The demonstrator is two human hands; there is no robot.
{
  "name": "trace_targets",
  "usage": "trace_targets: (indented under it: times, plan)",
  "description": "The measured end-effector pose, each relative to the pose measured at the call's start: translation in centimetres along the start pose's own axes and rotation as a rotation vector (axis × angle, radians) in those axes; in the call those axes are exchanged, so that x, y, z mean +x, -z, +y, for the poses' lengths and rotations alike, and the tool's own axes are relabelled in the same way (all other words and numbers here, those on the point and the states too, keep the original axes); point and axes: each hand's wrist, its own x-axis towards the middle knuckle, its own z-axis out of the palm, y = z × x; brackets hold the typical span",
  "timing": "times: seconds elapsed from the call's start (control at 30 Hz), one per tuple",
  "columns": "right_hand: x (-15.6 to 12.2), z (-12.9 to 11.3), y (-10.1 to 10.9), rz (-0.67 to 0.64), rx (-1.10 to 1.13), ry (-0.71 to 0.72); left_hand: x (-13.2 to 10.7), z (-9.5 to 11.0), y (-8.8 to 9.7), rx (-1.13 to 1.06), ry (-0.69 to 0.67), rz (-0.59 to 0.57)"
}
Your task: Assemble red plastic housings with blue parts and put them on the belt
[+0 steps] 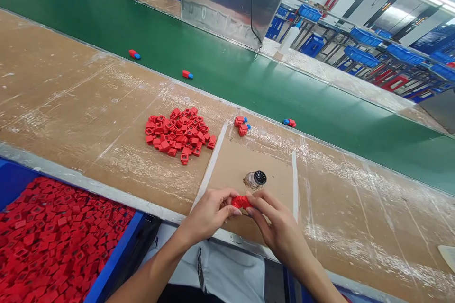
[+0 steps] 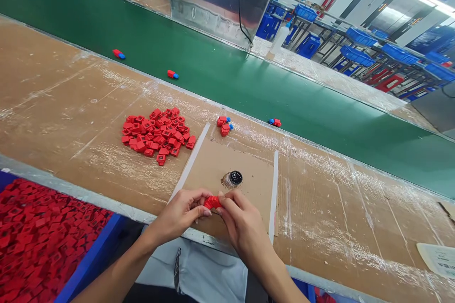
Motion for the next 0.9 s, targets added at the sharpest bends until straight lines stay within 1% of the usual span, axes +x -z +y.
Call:
trace_targets:
  times: [0.17,0.3,0.5,0.6,0.7,0.8,0.87,0.9]
  plan:
    - [-0.3,-0.5,-0.8,0.036,0.026,-0.023,0.0,0.7,0.3,0.101,-0.037,-0.034]
    - [0.0,-0.9,-1.1,0.028,0.001,-0.040,0.1,0.9,0.6,0.160,-0.058,-0.035]
    - [0.0,-0.9,-0.9,0.024,-0.038,-0.046,0.0,0.3,0.7,0.175,-0.053,-0.077]
    - [-0.4,-0.8,-1.1,0.040,-0.029,-0.049,0.1,-0.1,0.6,0.168,-0.055,-0.057]
    - [-0.4,-0.8,-2.2,0.147,0.008,-0.105,0.2,-0.1,0.3,0.184,-0.077,-0.026]
    - [-0.7,-1.1,-3.3,0.292,0.088,-0.173,0.2,0.1,0.2,0.176,-0.067,-0.040]
    - [-2.2,-1.0,-3.2,0.380,0.145,-0.232,-0.2,0.3,0.8,0.161,-0.038,-0.035]
    - [-3.7,-0.8,-2.8,0.436,0.162,-0.278,-0.4,0.4,1.5,0.164,-0.033,0.004]
